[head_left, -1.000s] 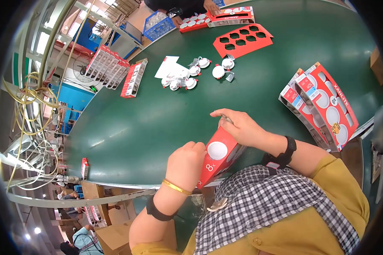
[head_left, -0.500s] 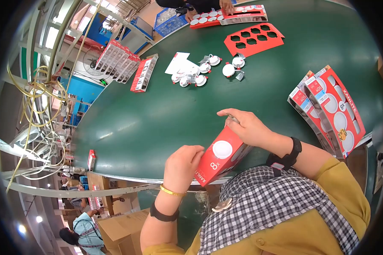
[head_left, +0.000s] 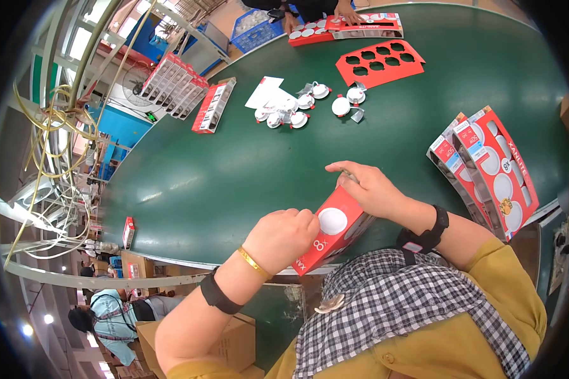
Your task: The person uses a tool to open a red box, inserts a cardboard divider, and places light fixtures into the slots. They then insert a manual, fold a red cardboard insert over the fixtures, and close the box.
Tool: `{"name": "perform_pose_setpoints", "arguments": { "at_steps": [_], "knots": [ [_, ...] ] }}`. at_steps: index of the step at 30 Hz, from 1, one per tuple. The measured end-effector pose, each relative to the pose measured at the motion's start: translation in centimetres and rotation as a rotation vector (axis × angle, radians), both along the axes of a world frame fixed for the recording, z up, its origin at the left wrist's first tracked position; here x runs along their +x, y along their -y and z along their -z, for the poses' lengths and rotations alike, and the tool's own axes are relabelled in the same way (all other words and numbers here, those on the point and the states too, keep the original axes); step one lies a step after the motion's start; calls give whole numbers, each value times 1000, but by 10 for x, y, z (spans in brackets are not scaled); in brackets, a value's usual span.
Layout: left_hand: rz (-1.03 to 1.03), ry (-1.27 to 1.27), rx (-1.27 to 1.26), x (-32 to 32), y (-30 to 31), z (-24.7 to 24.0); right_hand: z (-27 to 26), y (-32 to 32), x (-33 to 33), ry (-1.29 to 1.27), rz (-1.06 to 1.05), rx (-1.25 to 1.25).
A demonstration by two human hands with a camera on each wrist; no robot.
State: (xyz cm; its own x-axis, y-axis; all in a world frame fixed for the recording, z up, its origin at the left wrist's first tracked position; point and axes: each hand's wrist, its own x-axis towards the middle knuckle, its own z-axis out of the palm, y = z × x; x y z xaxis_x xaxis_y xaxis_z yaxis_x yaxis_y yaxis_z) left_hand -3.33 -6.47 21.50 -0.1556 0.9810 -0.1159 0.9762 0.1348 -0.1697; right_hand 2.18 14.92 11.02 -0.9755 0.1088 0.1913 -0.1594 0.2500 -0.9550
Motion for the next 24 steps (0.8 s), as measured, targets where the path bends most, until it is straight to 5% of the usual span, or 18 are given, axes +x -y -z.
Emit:
{"name": "perform_pose_setpoints", "arguments": {
  "at_steps": [11,16,24],
  "knots": [
    [100,14,-52,-4,-9,-2,-3,-2,3,-2,0,-3],
    [-108,63,328,-4,-1,8,-1,-2,5,7,-8,23],
    [-232,221,404,3,10,19,-1,-1,4,8,-7,10]
  ]
}}
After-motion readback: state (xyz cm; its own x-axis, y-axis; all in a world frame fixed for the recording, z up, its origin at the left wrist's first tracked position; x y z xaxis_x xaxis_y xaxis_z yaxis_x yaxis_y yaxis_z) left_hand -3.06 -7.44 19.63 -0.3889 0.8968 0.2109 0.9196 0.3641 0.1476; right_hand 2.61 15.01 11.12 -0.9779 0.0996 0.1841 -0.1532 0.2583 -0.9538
